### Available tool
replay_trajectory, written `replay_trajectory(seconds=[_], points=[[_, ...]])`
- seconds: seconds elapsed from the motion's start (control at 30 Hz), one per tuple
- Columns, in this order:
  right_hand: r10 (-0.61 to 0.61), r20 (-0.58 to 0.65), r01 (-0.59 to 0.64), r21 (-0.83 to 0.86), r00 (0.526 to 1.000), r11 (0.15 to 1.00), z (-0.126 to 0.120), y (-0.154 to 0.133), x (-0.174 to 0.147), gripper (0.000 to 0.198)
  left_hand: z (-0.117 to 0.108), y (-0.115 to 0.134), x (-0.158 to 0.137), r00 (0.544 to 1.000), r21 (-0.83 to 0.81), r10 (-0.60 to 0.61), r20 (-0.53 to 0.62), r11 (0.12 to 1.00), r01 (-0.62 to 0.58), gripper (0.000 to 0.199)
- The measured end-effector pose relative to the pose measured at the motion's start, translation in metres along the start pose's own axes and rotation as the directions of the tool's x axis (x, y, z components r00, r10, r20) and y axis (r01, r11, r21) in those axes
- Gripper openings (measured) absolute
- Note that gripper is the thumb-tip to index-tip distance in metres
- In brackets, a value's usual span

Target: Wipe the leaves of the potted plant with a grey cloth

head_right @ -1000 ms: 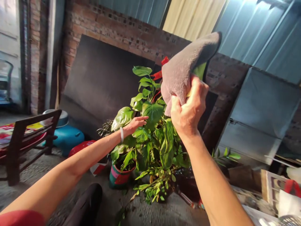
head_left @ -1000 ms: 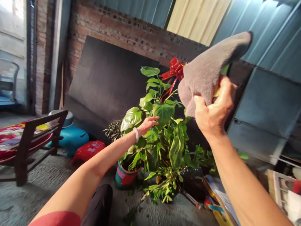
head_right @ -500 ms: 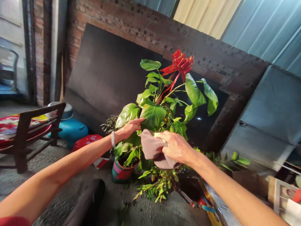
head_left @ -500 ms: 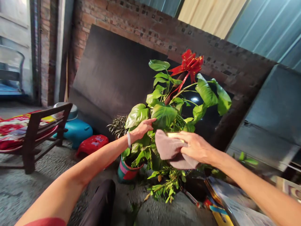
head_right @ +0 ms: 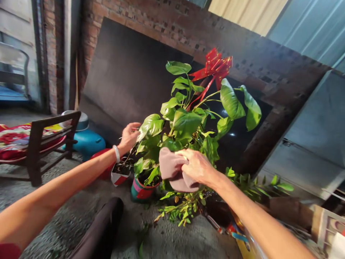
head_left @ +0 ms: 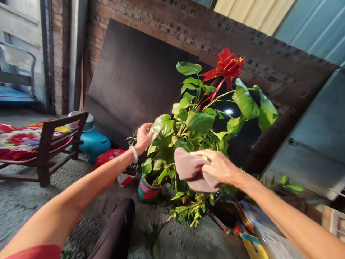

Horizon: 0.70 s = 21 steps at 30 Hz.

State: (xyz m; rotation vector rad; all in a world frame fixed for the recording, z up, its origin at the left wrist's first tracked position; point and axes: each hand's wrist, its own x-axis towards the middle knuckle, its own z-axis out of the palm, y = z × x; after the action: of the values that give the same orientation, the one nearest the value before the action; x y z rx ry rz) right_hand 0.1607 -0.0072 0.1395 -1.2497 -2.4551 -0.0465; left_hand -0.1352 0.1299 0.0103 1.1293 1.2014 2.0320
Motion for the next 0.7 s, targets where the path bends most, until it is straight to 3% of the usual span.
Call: replay_trajectory(seconds=[0.07, 0.1, 0.17, 0.23, 0.27, 0.33, 0.43, 0.5, 0.57, 0.63, 0.7], points=[[-0.003, -0.17, 0.02, 0.097, 0.986, 0.995, -0.021, -0.007, 0.008, 0.051, -0.015, -0.006, 0.025, 0.982, -0.088, -0.17, -0.079, 0.983, 0.163, 0.033], [-0.006, -0.28, 0.043, 0.123, 0.96, 0.991, -0.032, -0.011, 0.018, 0.05, -0.017, -0.009, 0.032, 0.961, -0.138, -0.271, -0.049, 0.955, 0.262, 0.03], [-0.009, -0.504, 0.098, 0.15, 0.864, 0.984, -0.044, -0.017, 0.048, 0.051, -0.014, -0.015, 0.034, 0.905, -0.211, -0.417, 0.087, 0.88, 0.426, 0.028], [0.025, -0.639, 0.128, 0.192, 0.769, 0.973, -0.038, -0.02, 0.078, 0.054, -0.004, -0.02, 0.022, 0.858, -0.253, -0.473, 0.2, 0.821, 0.512, 0.029], [0.066, -0.656, 0.122, 0.236, 0.752, 0.964, -0.027, -0.02, 0.089, 0.053, 0.002, -0.022, 0.013, 0.841, -0.262, -0.488, 0.233, 0.801, 0.538, 0.028], [0.173, -0.572, 0.054, 0.358, 0.802, 0.932, 0.006, -0.019, 0.097, 0.047, 0.012, -0.023, -0.005, 0.809, -0.245, -0.517, 0.28, 0.777, 0.58, 0.025], [0.208, -0.17, -0.127, 0.396, 0.963, 0.91, 0.055, -0.02, 0.074, 0.037, 0.014, -0.02, -0.022, 0.773, -0.196, -0.543, 0.327, 0.761, 0.618, 0.021], [0.145, 0.113, -0.173, 0.299, 0.983, 0.938, 0.07, -0.022, 0.046, 0.037, 0.009, -0.019, -0.025, 0.765, -0.191, -0.553, 0.329, 0.755, 0.627, 0.019], [0.125, 0.251, -0.188, 0.247, 0.96, 0.951, 0.063, -0.023, 0.021, 0.038, 0.003, -0.018, -0.024, 0.757, -0.19, -0.572, 0.317, 0.744, 0.641, 0.021], [0.167, 0.165, -0.21, 0.295, 0.972, 0.932, 0.044, -0.022, 0.009, 0.037, 0.001, -0.017, -0.023, 0.747, -0.188, -0.587, 0.311, 0.733, 0.654, 0.025], [0.224, -0.095, -0.173, 0.379, 0.97, 0.909, 0.025, -0.019, 0.011, 0.041, 0.004, -0.017, -0.026, 0.74, -0.188, -0.593, 0.317, 0.726, 0.662, 0.027]])
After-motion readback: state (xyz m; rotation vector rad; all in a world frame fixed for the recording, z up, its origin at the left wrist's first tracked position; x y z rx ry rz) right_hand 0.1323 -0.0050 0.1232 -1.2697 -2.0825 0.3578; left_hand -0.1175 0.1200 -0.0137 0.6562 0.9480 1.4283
